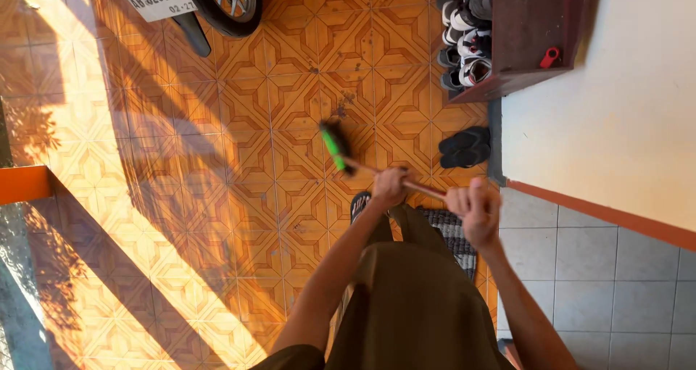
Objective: Sweeping the floor inside a room and moving into an entryway area.
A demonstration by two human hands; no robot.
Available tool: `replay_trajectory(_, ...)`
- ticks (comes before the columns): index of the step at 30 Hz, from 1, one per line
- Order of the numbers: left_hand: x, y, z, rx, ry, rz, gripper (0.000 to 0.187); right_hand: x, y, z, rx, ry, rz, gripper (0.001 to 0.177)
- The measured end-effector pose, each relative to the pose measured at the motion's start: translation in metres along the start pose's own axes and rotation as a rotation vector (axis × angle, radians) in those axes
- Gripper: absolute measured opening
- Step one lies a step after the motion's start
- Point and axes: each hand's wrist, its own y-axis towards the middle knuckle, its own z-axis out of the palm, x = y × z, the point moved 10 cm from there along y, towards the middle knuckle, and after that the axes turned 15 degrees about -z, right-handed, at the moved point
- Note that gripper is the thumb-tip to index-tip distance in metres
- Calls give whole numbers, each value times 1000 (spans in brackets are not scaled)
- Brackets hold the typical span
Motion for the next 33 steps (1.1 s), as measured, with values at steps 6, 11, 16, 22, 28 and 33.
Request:
replay_trajectory(6, 11, 10, -41, 16, 171, -28, 22, -18, 18, -4, 58, 48, 38, 59)
replay_trajectory(11, -47, 90, -26, 358, 153, -340, 25, 65, 90, 6, 125, -59, -138, 61)
replay_trajectory(16, -157, 183, -74, 123, -162, -61, 12, 127, 158, 41, 174, -195, -255, 58)
replay_trajectory(22, -127, 261, -49, 39, -368, -97, 35, 56, 199, 72, 329, -452, -235, 55)
replay_trajectory(28, -44, 260, -60, 155, -260, -266, 39, -12, 224, 88, 387, -261, -80, 55)
replay_trajectory(33, 23, 227, -75, 30, -200, -323, 32, -43, 240, 95, 285, -9, 33, 59)
